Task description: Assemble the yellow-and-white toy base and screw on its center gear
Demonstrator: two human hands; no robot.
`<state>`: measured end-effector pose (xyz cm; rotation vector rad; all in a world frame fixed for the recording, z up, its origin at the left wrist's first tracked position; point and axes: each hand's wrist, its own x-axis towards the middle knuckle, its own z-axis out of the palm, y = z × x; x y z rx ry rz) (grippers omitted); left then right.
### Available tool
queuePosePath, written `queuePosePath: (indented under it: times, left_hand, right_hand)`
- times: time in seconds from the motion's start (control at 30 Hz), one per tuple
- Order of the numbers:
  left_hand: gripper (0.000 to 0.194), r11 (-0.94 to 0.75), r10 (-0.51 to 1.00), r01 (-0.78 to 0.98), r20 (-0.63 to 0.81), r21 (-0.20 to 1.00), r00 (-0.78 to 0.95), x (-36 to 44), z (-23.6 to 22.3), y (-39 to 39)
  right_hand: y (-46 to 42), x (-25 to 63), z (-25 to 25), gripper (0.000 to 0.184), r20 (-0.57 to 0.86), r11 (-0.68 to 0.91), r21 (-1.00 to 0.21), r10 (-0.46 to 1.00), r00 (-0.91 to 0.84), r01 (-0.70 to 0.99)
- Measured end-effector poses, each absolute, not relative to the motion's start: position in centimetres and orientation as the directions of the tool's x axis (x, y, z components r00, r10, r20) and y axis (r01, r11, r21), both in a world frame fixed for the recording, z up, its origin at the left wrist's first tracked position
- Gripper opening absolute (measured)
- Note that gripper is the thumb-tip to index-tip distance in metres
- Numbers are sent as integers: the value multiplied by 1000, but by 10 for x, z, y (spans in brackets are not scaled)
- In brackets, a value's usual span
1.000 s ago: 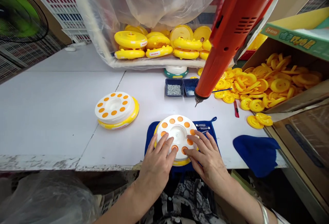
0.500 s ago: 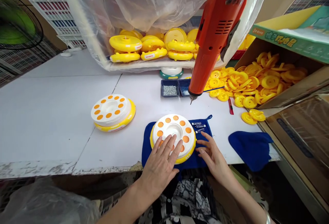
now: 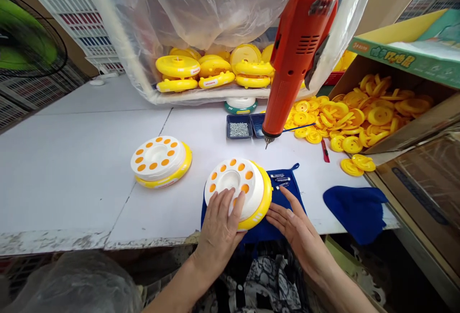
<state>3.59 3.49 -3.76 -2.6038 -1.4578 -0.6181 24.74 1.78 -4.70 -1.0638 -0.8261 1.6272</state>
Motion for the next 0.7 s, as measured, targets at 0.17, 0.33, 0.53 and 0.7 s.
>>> queuePosePath:
  times: [0.17, 0.33, 0.53, 0.7]
  left_hand:
    - [91, -481, 818, 815, 500, 325, 284, 20, -28, 46]
    - [98, -143, 942, 476, 267, 868, -203, -5, 1, 57]
    - [75, 101, 965, -289, -164, 952, -205, -8, -7, 58]
    - [73, 269, 910, -486, -384, 832, -154, 7, -36, 46]
  right_hand:
    - [27, 230, -22, 58, -56, -87, -956, 991, -119, -279]
    - [52, 274, -32, 47, 154, 151, -984, 988, 27, 94]
    - [73, 324, -59, 20, 193, 97, -757, 978, 79, 646]
    - [77, 317, -59, 20, 200, 133, -652, 980, 1, 746]
